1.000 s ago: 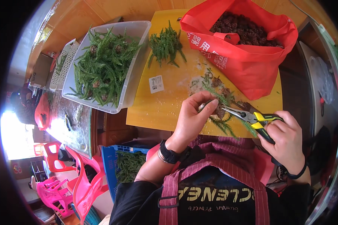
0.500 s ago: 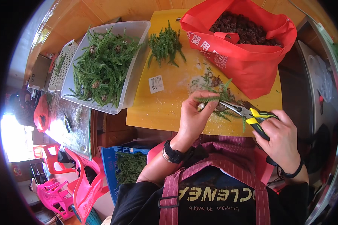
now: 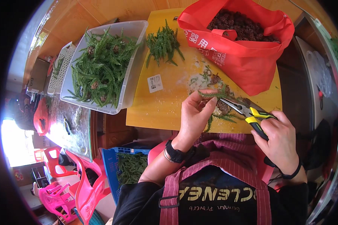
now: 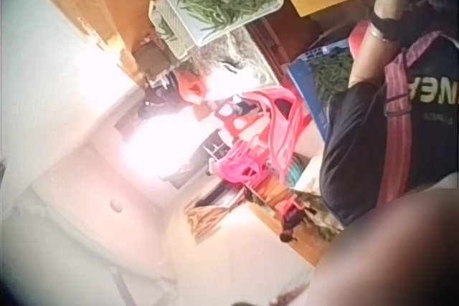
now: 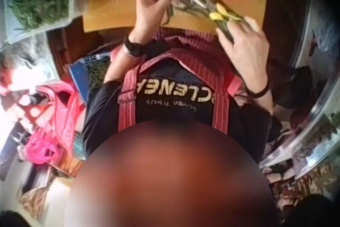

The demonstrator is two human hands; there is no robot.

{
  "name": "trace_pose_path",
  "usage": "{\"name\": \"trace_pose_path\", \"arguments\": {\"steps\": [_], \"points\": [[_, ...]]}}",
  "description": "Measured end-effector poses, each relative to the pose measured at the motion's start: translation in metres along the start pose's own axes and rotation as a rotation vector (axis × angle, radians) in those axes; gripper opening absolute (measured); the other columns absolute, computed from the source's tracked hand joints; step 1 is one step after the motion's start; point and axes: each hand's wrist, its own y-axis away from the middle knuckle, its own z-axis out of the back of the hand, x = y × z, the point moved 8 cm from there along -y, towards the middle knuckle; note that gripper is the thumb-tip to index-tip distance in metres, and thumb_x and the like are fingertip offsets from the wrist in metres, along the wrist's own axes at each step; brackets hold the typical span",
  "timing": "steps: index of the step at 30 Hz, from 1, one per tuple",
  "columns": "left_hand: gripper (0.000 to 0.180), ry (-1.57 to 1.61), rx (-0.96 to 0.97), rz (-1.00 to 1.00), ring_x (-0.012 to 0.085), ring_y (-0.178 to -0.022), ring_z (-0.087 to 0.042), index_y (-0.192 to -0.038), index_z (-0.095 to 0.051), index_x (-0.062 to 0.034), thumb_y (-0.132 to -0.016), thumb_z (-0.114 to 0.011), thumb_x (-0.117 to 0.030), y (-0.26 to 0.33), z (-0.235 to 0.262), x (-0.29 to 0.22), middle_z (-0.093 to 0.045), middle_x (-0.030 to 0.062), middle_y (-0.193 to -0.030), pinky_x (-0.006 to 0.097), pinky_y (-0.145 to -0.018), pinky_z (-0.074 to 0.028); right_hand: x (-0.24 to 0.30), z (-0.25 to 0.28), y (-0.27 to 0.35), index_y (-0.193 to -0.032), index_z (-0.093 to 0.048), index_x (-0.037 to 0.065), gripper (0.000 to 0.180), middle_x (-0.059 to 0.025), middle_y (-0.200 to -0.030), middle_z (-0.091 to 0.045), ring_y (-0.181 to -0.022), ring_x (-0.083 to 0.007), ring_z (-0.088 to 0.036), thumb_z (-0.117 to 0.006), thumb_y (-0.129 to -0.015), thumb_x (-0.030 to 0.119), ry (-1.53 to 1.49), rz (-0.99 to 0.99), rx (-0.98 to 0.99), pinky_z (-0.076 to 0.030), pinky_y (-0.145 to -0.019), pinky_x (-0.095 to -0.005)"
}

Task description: Trimming small branches and leaves from plant material using scissors at a workstation.

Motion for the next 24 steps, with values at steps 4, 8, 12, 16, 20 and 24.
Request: {"name": "trace_pose_path", "arguments": {"steps": [4,8,12,16,20,24], "points": [[0.019,-0.001,-0.003,-0.001,0.0043,-0.081,-0.054,-0.105,-0.058,0.0005,-0.086,-0.056,0.001,0.001,0.001,0.0,-0.062,0.0018,-0.092,0.018,-0.074,-0.042,0.001,-0.001,0.002,-0.072,-0.058,0.003,0.016,-0.0103,-0.071,-0.059,-0.082,-0.031,-0.056,-0.069,-0.07,0.015,-0.011,-0.022,0.047,-0.046,-0.068,-0.0396],[0.019,0.011,-0.024,0.006,0.004,-0.079,-0.054,-0.104,-0.057,0.0002,-0.085,-0.057,0.001,0.003,0.002,-0.002,-0.061,0.0011,-0.089,0.017,-0.072,-0.042,0.001,-0.005,0.003,-0.074,-0.059,0.003,0.016,-0.0107,-0.072,-0.059,-0.082,-0.0312,-0.056,-0.069,-0.07,0.015,-0.039,-0.035,0.054,-0.046,-0.069,-0.04],[0.017,0.069,-0.014,-0.015,0.0041,-0.078,-0.054,-0.102,-0.055,-0.0005,-0.085,-0.058,0.001,0.003,0.003,-0.005,-0.061,0.0011,-0.087,0.017,-0.071,-0.042,0.003,-0.008,0.004,-0.075,-0.06,0.002,0.016,-0.011,-0.073,-0.059,-0.083,-0.0314,-0.056,-0.069,-0.07,0.015,-0.05,-0.02,0.003,-0.046,-0.07,-0.0402],[0.018,0.027,-0.023,-0.038,0.0049,-0.077,-0.055,-0.098,-0.051,-0.0021,-0.083,-0.059,0.003,0.004,0.004,-0.004,-0.061,0.0013,-0.086,0.018,-0.071,-0.043,0.006,-0.011,0.006,-0.073,-0.057,0.004,0.019,-0.0085,-0.069,-0.056,-0.084,-0.0298,-0.055,-0.07,-0.072,0.019,-0.022,-0.005,-0.059,-0.047,-0.072,-0.0392],[0.03,-0.022,-0.014,-0.131,0.0064,-0.078,-0.056,-0.106,-0.043,-0.0022,-0.081,-0.06,0.006,0.003,0.004,-0.005,-0.061,0.0034,-0.086,0.019,-0.072,-0.044,0.006,-0.017,0.006,-0.074,-0.057,0.004,0.019,-0.009,-0.072,-0.057,-0.087,-0.0306,-0.055,-0.07,-0.072,0.018,-0.019,-0.02,-0.068,-0.046,-0.074,-0.0401],[0.044,-0.077,-0.004,-0.107,0.01,-0.079,-0.059,-0.113,-0.033,-0.0005,-0.08,-0.061,0.006,0.003,-0.001,-0.006,-0.062,0.0062,-0.083,0.021,-0.074,-0.046,0.005,-0.02,0.003,-0.075,-0.057,0.004,0.02,-0.0092,-0.074,-0.058,-0.089,-0.0308,-0.055,-0.07,-0.071,0.018,-0.031,-0.015,-0.087,-0.046,-0.075,-0.0399]]}}
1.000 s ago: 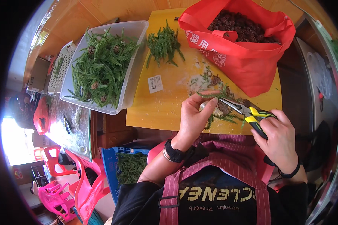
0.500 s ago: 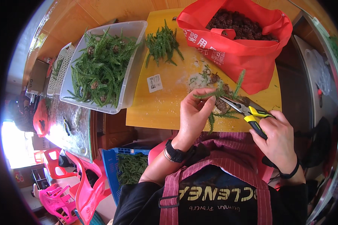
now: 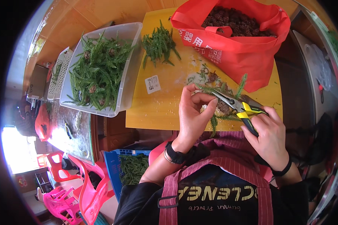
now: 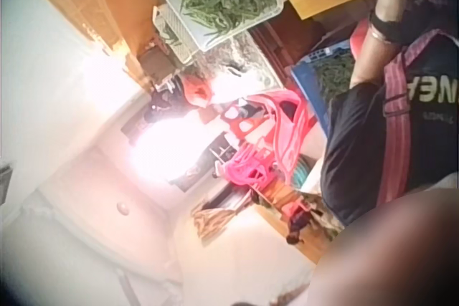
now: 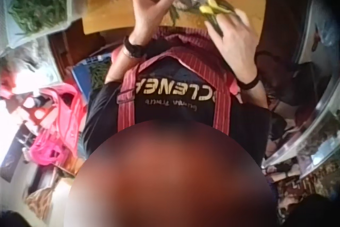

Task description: Trimming small branches and leaves from plant material using scissors at a workstation.

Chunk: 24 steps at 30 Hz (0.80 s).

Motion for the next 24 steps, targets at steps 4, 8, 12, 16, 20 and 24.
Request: {"name": "trace_pose_path", "arguments": {"steps": [4,8,12,16,20,24], "points": [[0.049,0.023,0.022,0.002,0.0095,-0.079,-0.059,-0.118,-0.03,-0.0004,-0.079,-0.06,0.008,0.0,-0.006,-0.003,-0.062,0.0066,-0.082,0.021,-0.074,-0.046,0.0,-0.004,-0.003,-0.076,-0.058,0.003,0.02,-0.0099,-0.077,-0.058,-0.092,-0.0315,-0.054,-0.071,-0.069,0.017,-0.02,-0.002,-0.008,-0.046,-0.076,-0.0402],[0.054,0.035,0.052,0.036,0.0087,-0.079,-0.058,-0.123,-0.03,-0.0012,-0.079,-0.059,0.009,-0.001,-0.01,-0.004,-0.061,0.0054,-0.081,0.02,-0.073,-0.046,0.001,-0.007,-0.005,-0.077,-0.057,0.004,0.022,-0.0095,-0.079,-0.057,-0.096,-0.0308,-0.052,-0.071,-0.069,0.019,-0.004,0.021,-0.022,-0.045,-0.079,-0.0403],[0.057,-0.03,0.072,0.077,0.0085,-0.079,-0.059,-0.126,-0.03,-0.0025,-0.079,-0.059,0.009,-0.004,-0.01,-0.003,-0.062,0.0048,-0.081,0.02,-0.072,-0.046,-0.005,-0.01,-0.007,-0.079,-0.058,0.002,0.023,-0.0111,-0.086,-0.059,-0.098,-0.0324,-0.052,-0.071,-0.068,0.018,0.001,-0.007,0.02,-0.044,-0.082,-0.0398],[0.064,-0.042,0.078,0.037,0.0091,-0.081,-0.059,-0.132,-0.026,-0.0035,-0.079,-0.059,0.009,-0.003,-0.011,-0.01,-0.062,0.0048,-0.083,0.021,-0.073,-0.046,-0.003,-0.009,-0.009,-0.08,-0.058,0.001,0.025,-0.0121,-0.087,-0.058,-0.1,-0.0327,-0.051,-0.071,-0.068,0.019,0.007,0.004,0.038,-0.044,-0.084,-0.0416],[0.068,-0.036,0.093,0.065,0.01,-0.083,-0.06,-0.136,-0.022,-0.0039,-0.08,-0.058,0.01,-0.007,-0.012,-0.006,-0.062,0.0052,-0.085,0.022,-0.076,-0.047,-0.008,-0.014,-0.014,-0.081,-0.058,0.001,0.027,-0.0127,-0.09,-0.057,-0.102,-0.0322,-0.049,-0.071,-0.068,0.02,-0.014,0.032,0.083,-0.043,-0.084,-0.0424],[0.067,-0.036,0.115,0.059,0.0105,-0.085,-0.06,-0.136,-0.022,-0.004,-0.081,-0.057,0.009,-0.006,-0.013,-0.008,-0.062,0.0058,-0.086,0.022,-0.076,-0.047,-0.006,-0.013,-0.015,-0.082,-0.059,0.001,0.027,-0.0125,-0.09,-0.057,-0.101,-0.032,-0.049,-0.071,-0.068,0.021,-0.018,0.047,0.094,-0.043,-0.084,-0.0419]]}}
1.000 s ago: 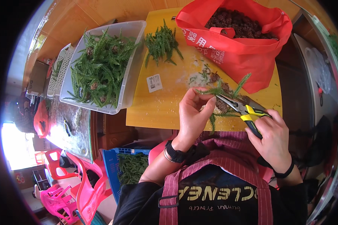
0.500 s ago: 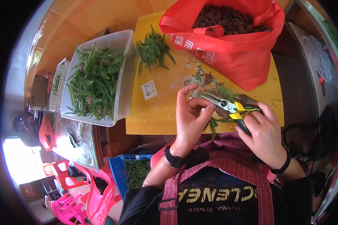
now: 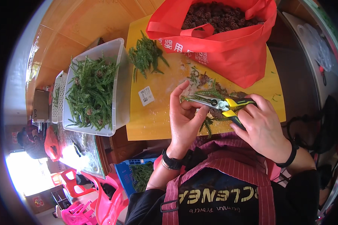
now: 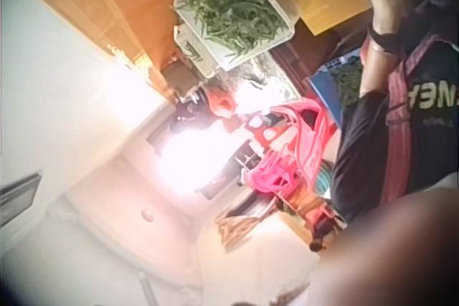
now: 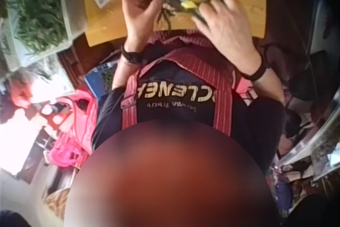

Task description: Trimming small branches and leaves from plant material using scissors at a workstation.

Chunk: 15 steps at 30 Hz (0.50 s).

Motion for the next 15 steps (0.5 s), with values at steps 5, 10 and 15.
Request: {"name": "trace_pose_path", "arguments": {"steps": [5,10,15], "points": [[0.061,0.076,0.001,0.04,0.0106,-0.086,-0.059,-0.135,-0.024,-0.0056,-0.084,-0.057,0.005,-0.002,0.001,0.003,-0.062,0.0066,-0.089,0.023,-0.076,-0.047,-0.005,0.002,-0.004,-0.08,-0.06,0.002,0.023,-0.0108,-0.08,-0.057,-0.094,-0.0316,-0.053,-0.07,-0.069,0.02,-0.122,0.028,0.037,-0.044,-0.083,-0.0424],[0.057,0.018,0.036,0.091,0.0106,-0.084,-0.06,-0.133,-0.027,-0.006,-0.085,-0.055,0.005,-0.003,0.005,0.007,-0.061,0.0066,-0.089,0.022,-0.075,-0.047,-0.027,0.018,-0.012,-0.077,-0.059,0.0,0.015,-0.0112,-0.069,-0.056,-0.081,-0.0325,-0.056,-0.065,-0.072,0.013,-0.522,-0.014,-0.026,-0.043,-0.082,-0.0395],[0.059,-0.013,0.291,0.14,0.0103,-0.084,-0.059,-0.134,-0.024,-0.0058,-0.084,-0.054,0.006,0.001,-0.023,0.001,-0.059,0.0066,-0.087,0.021,-0.075,-0.047,-0.035,0.026,-0.034,-0.095,-0.063,0.0,0.028,-0.0029,-0.069,-0.049,-0.075,-0.0142,-0.051,-0.071,-0.071,0.011,-0.67,-0.052,-0.138,-0.04,-0.068,-0.0265]]}}
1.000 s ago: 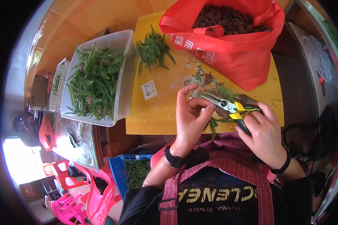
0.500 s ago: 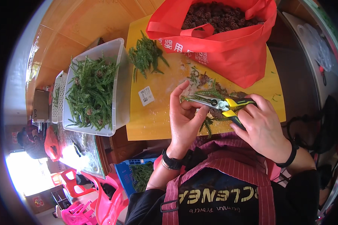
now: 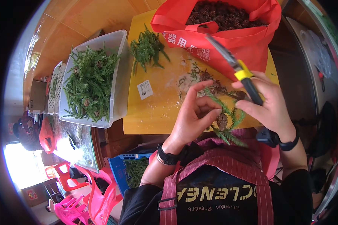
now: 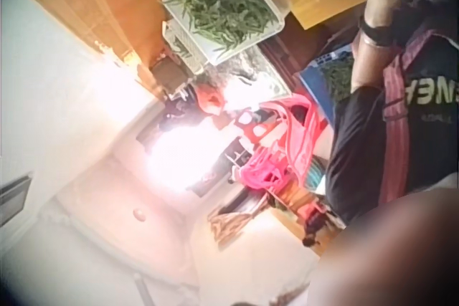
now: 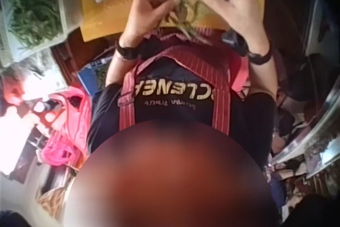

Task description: Trimming small branches and leaves from plant material using scissors at a workstation.

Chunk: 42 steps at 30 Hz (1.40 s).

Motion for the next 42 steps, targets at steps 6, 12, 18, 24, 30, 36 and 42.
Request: {"name": "trace_pose_path", "arguments": {"steps": [6,12,18,24,30,36,42], "points": [[0.059,0.028,0.02,0.026,0.0097,-0.087,-0.058,-0.133,-0.023,-0.0044,-0.085,-0.054,0.007,0.003,-0.004,0.004,-0.059,0.0068,-0.089,0.021,-0.076,-0.046,-0.035,-0.041,0.006,-0.093,-0.06,0.0,0.028,0.0042,-0.072,-0.05,-0.065,-0.0033,-0.045,-0.076,-0.07,0.007,-0.477,-0.477,0.213,-0.038,-0.062,-0.0187],[0.055,0.132,-0.015,0.043,0.0096,-0.09,-0.057,-0.13,-0.029,-0.0027,-0.084,-0.058,0.004,0.005,-0.002,0.008,-0.059,0.0063,-0.092,0.022,-0.08,-0.046,-0.036,-0.042,0.008,-0.088,-0.056,0.002,0.019,0.0056,-0.071,-0.048,-0.062,-0.0015,-0.043,-0.069,-0.075,0.007,-0.457,-0.375,0.154,-0.036,-0.058,-0.0175],[0.033,0.232,0.019,0.089,0.0081,-0.092,-0.055,-0.112,-0.051,-0.0009,-0.082,-0.063,0.001,0.007,-0.002,0.022,-0.06,0.0023,-0.099,0.023,-0.084,-0.044,-0.049,-0.034,0.013,-0.082,-0.052,0.004,0.013,0.005,-0.069,-0.046,-0.062,-0.0021,-0.04,-0.065,-0.079,0.008,-0.649,-0.398,-0.003,-0.032,-0.056,-0.019],[0.015,0.34,0.043,0.174,0.0084,-0.095,-0.053,-0.101,-0.058,-0.0006,-0.088,-0.058,-0.007,0.009,-0.004,0.037,-0.058,0.0029,-0.104,0.023,-0.088,-0.041,-0.057,-0.039,0.022,-0.081,-0.051,0.005,0.012,0.0048,-0.069,-0.045,-0.062,-0.0027,-0.038,-0.063,-0.079,0.006,-0.658,-0.43,-0.02,-0.031,-0.057,-0.0195],[0.012,0.431,0.013,0.02,0.0123,-0.108,-0.046,-0.103,-0.051,-0.003,-0.092,-0.05,-0.008,0.007,-0.015,0.019,-0.052,0.0084,-0.114,0.026,-0.09,-0.039,-0.06,-0.053,0.032,-0.077,-0.047,0.006,0.014,0.005,-0.074,-0.046,-0.064,-0.0014,-0.038,-0.061,-0.078,0.002,-0.643,-0.507,0.059,-0.033,-0.057,-0.0178],[0.008,0.502,0.008,0.143,0.0105,-0.094,-0.054,-0.099,-0.047,-0.0041,-0.094,-0.048,-0.009,0.011,-0.016,0.03,-0.058,0.0072,-0.103,0.026,-0.083,-0.045,-0.055,-0.06,0.034,-0.091,-0.053,0.002,0.016,0.004,-0.076,-0.05,-0.067,-0.0014,-0.043,-0.062,-0.079,0.0,-0.673,-0.487,0.037,-0.039,-0.063,-0.0171],[0.009,0.61,-0.117,0.134,0.0114,-0.085,-0.057,-0.1,-0.047,-0.0044,-0.093,-0.05,-0.009,0.014,-0.006,0.032,-0.058,0.0042,-0.092,0.026,-0.075,-0.05,-0.056,-0.049,0.038,-0.09,-0.056,0.0,0.014,0.0015,-0.075,-0.052,-0.068,-0.0034,-0.047,-0.063,-0.079,0.001,-0.328,-0.429,0.016,-0.039,-0.062,-0.0194]]}}
